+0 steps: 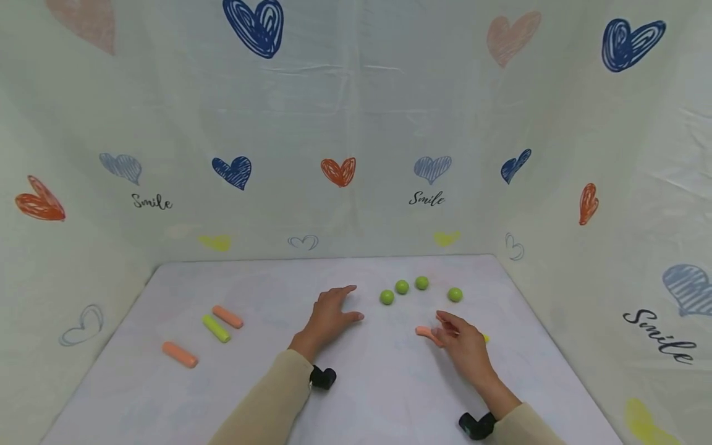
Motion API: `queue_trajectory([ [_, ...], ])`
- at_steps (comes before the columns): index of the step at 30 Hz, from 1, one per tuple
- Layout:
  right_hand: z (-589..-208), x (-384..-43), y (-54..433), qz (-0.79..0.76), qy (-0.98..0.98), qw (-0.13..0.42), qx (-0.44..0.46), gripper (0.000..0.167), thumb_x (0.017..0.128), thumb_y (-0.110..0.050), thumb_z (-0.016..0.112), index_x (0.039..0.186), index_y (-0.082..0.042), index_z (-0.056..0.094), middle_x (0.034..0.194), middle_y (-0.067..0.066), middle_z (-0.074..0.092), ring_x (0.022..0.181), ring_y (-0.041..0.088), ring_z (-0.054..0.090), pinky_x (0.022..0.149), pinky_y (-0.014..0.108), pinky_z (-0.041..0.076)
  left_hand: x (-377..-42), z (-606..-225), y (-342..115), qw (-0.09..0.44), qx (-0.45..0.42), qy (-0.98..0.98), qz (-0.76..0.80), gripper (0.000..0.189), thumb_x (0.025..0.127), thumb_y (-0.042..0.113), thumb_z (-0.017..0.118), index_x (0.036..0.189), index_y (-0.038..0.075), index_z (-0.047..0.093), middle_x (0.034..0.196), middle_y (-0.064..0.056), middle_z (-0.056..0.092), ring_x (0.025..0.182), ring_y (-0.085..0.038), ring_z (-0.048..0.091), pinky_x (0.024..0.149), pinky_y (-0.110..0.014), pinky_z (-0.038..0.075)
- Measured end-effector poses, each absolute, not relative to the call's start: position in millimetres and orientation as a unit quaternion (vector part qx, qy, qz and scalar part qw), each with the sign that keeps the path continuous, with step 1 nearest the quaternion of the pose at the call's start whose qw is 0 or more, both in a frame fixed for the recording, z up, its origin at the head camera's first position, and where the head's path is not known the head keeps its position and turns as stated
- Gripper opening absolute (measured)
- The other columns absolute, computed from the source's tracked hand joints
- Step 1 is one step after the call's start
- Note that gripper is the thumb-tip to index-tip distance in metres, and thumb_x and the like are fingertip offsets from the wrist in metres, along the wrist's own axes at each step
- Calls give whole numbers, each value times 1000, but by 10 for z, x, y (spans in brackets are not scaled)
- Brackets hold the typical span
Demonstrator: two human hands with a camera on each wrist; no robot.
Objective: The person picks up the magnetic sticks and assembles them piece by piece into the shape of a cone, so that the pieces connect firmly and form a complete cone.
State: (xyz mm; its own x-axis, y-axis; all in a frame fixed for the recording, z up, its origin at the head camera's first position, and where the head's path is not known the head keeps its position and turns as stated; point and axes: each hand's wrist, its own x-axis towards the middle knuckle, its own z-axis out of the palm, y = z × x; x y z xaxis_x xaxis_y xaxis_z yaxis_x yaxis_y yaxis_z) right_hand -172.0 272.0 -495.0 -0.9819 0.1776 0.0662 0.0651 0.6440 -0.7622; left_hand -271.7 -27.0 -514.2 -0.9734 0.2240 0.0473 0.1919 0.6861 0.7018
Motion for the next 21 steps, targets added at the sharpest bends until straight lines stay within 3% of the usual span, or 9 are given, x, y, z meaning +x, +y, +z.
queue_trajectory([
  [6,-5019,-1735,2671,450,-886,44,-106,52,99,-25,76,146,-9,63,146,14,64,127,30,63,101,43,54,-2764,-5128,-256,50,95,899,425,69,92,33,84,153,24,55,152,-9,59,146,-35,47,120,-56,39],
  [12,-5089,-1757,2646,475,-870,42,-121,46,97,-19,77,141,-7,67,138,16,67,126,30,64,92,32,59,-2897,-5154,-113,69,109,873,470,66,92,32,83,152,23,57,149,-10,61,146,-34,49,121,-56,37],
  [21,-5176,-1763,2546,505,-854,44,-118,43,96,-16,79,136,-4,69,133,16,71,121,29,68,99,41,58,-2989,-5177,123,82,135,859,487,61,92,27,84,147,19,61,146,-9,63,143,-33,52,120,-54,38],
])
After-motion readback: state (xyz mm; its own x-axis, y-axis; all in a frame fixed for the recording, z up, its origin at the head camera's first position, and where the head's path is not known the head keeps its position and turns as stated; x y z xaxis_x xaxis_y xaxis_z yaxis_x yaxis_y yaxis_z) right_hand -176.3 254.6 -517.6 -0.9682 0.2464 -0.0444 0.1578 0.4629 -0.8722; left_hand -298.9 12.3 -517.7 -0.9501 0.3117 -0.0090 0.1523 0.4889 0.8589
